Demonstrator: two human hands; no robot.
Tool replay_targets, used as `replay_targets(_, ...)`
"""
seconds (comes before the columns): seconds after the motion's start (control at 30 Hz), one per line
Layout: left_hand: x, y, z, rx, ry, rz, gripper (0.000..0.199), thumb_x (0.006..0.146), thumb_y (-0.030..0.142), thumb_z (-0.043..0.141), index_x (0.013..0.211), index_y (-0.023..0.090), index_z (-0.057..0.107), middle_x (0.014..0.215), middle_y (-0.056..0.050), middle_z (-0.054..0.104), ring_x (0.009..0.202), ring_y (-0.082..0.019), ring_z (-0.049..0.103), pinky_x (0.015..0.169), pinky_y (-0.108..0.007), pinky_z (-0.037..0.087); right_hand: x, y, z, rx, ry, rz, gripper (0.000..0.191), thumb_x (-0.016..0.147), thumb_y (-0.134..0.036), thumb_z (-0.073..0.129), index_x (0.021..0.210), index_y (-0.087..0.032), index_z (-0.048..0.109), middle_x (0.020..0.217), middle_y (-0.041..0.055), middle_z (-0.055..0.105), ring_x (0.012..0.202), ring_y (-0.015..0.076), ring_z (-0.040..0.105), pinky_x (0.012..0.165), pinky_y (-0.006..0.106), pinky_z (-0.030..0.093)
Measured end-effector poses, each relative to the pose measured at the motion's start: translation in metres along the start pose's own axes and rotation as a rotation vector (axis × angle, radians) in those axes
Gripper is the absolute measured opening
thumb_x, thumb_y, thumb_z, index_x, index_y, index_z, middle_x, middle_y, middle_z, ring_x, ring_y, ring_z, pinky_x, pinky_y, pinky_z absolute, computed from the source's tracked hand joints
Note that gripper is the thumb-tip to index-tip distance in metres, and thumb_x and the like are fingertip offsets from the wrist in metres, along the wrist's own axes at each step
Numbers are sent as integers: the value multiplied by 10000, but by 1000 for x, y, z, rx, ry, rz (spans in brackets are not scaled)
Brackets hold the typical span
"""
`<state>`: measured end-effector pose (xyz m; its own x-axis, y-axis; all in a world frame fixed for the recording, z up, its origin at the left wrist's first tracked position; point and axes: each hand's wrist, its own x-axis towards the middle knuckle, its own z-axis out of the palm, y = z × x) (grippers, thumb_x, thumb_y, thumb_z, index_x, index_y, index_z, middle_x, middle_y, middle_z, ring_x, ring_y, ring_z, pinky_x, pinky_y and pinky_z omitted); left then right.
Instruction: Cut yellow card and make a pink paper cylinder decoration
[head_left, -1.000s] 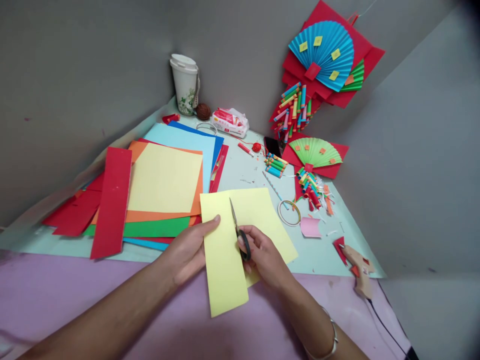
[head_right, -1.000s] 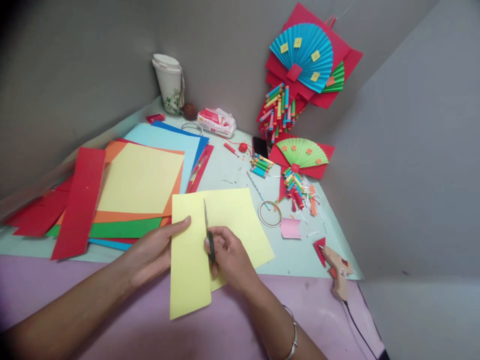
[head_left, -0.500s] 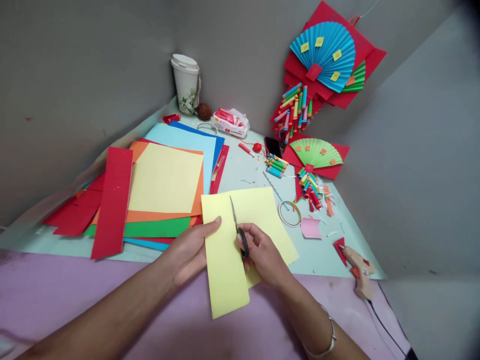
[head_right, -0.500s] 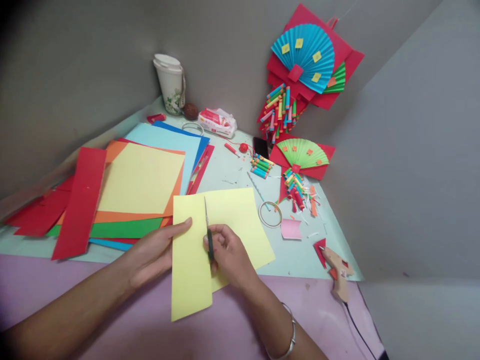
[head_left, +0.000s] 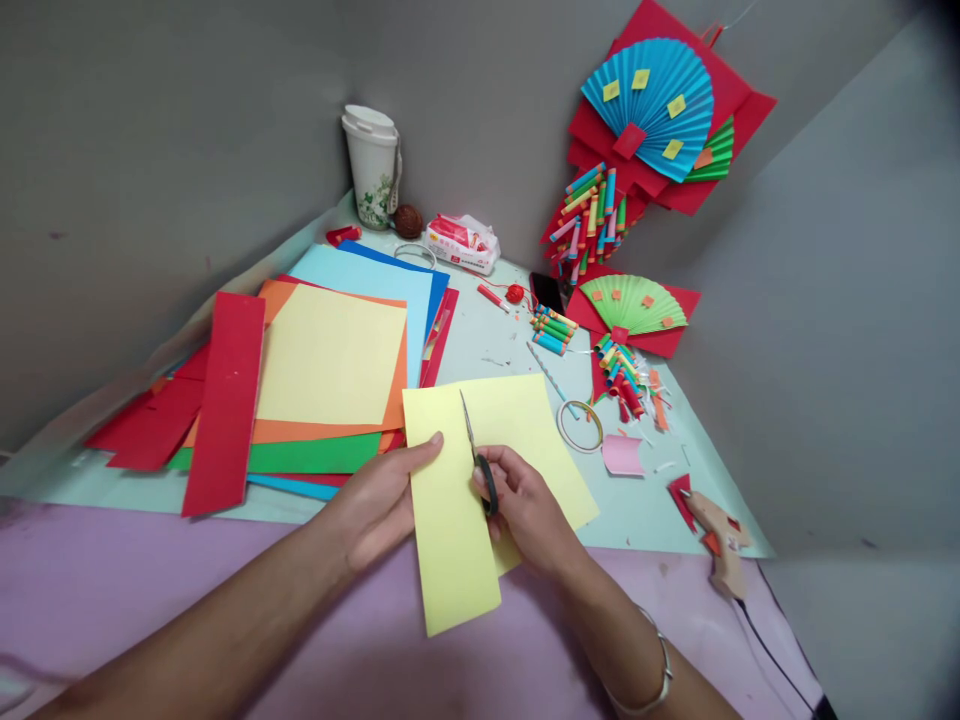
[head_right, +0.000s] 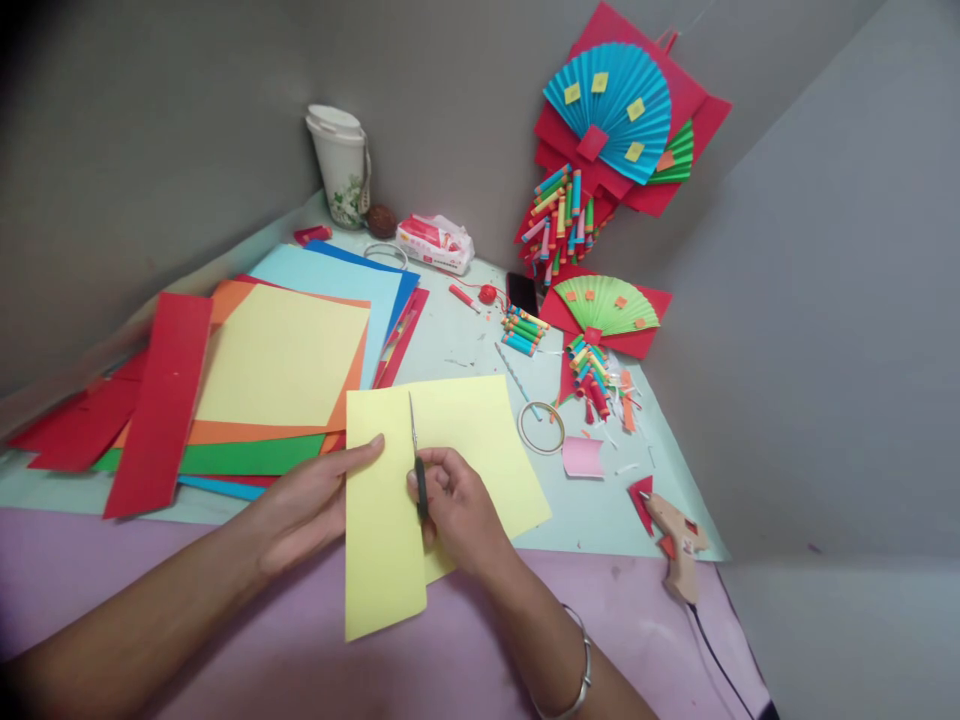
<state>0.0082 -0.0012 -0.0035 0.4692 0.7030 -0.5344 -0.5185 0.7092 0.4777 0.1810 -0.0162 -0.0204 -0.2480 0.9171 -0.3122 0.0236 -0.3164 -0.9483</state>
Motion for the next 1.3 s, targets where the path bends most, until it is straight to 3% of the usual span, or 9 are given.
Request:
replay_targets(0.33,2,-2,-5,-10,-69,-16,410,895,356,601,1194,77,619,931,-188,760,888,-328,725,790,-442,575,2,-3,2,6,10,6,338,890,-504,597,1059,-213,566,691,-64,528,410,50,437,409,195,367)
replay_targets(0.83,2,-3,-5,-6,-80,-3,434,887,395,608,1169,68,646,940,-195,762,888,-333,727,781,-429,576,5,-4,1,-3,5,-2,320,900,-472,592,1067,-199,573,699,-60,537,401,42,430,392,185,355)
replay_targets(1.3,1,-1,0,12,-15,11,335,895,321,604,1092,62,682,897,-171,773,824,-287,739,728,-358,589,10,-10,0,2,-8,3,281,888,-435,617,1041,-203,573,675,-67,518,420,49,435,389,182,350)
